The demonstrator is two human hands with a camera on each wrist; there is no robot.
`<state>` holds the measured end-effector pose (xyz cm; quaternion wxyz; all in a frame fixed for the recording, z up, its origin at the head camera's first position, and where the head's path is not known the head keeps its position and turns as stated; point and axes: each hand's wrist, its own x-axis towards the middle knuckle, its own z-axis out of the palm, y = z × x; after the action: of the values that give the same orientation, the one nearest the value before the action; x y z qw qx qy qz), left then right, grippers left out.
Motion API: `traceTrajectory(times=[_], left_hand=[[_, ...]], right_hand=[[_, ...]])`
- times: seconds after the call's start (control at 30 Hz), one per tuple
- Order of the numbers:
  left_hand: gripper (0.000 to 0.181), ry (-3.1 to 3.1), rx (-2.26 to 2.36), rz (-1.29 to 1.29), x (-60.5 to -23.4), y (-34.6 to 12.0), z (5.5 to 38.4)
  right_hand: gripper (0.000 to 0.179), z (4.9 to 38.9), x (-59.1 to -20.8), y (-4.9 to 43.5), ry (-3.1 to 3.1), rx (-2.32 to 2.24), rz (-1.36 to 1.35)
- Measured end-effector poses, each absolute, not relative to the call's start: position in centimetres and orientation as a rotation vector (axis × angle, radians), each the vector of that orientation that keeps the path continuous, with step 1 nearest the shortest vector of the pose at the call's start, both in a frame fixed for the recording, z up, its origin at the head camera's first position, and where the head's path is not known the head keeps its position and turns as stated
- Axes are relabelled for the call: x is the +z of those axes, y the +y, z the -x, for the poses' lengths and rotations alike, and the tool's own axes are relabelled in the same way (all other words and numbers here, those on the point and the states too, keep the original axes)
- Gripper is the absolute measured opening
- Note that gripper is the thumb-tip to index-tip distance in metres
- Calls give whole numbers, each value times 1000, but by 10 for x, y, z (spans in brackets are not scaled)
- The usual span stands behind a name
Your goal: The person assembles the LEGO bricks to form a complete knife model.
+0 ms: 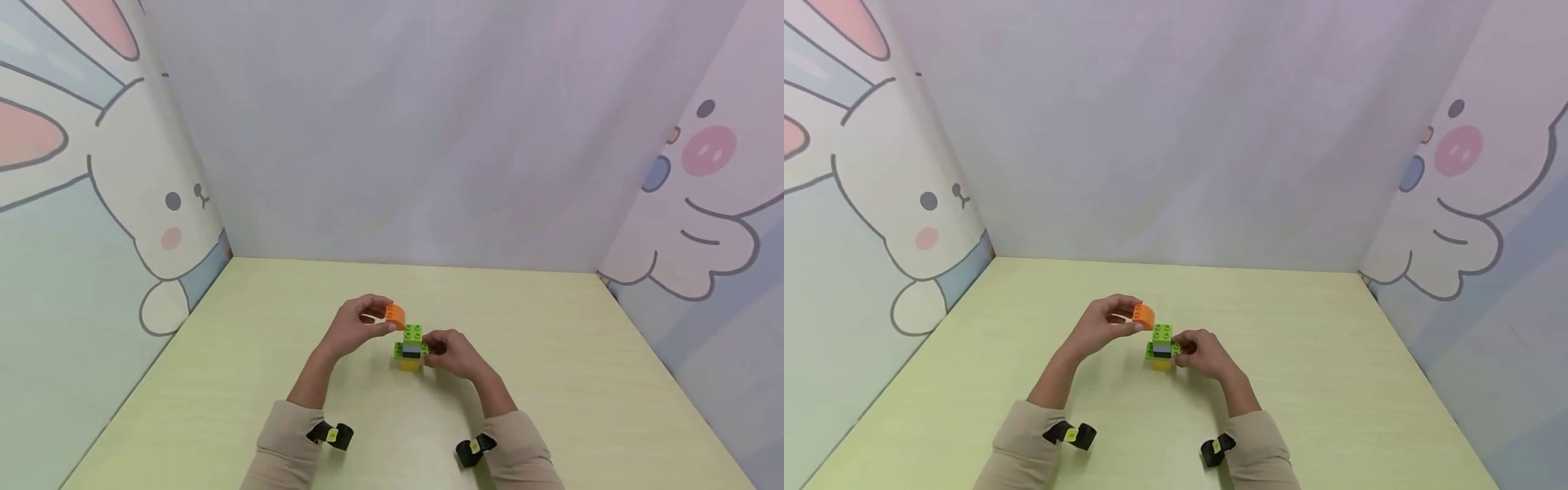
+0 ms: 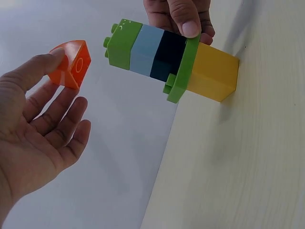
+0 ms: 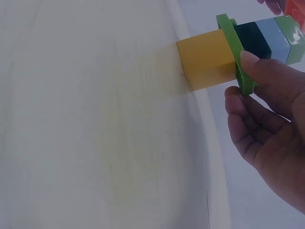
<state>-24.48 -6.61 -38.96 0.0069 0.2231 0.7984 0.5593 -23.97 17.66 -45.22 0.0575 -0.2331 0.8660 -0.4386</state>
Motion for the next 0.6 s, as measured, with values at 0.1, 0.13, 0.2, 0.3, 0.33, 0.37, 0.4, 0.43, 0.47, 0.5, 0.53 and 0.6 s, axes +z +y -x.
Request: traceTrajectory(times=[0.1, 0.13, 0.2, 0.3, 0.33, 0.37, 0.4, 0.43, 0.47, 0.5, 0.53, 0.6], left_hand=[[37, 2485, 1747, -712, -378, -61, 235], [37, 2479, 1746, -714, -375, -59, 232], [36, 2473, 1740, -723, -366, -56, 225], [35, 2460, 1748, -742, -368, -53, 224], [35, 2457, 1748, -748, -369, -52, 224], [35, 2456, 1750, -753, -371, -51, 224], [35, 2456, 1751, -759, -372, -50, 225], [36, 2458, 1750, -762, -376, -49, 227], [36, 2458, 1751, -762, -381, -48, 230], [37, 2460, 1750, -758, -386, -47, 233], [37, 2459, 1755, -758, -391, -46, 235], [38, 2453, 1771, -755, -400, -44, 241]], right_hand=[[30, 240, -453, 177, 2626, -1325, 695], [30, 240, -453, 177, 2628, -1325, 693], [30, 240, -454, 177, 2622, -1337, 689], [30, 241, -455, 177, 2612, -1355, 678], [30, 241, -456, 177, 2609, -1362, 675], [30, 241, -456, 177, 2605, -1367, 671], [29, 241, -455, 177, 2607, -1368, 669], [29, 241, -454, 177, 2608, -1372, 671], [28, 240, -453, 176, 2603, -1381, 673], [28, 239, -449, 176, 2595, -1391, 687], [27, 237, -445, 175, 2581, -1404, 695], [26, 232, -436, 174, 2549, -1429, 691]])
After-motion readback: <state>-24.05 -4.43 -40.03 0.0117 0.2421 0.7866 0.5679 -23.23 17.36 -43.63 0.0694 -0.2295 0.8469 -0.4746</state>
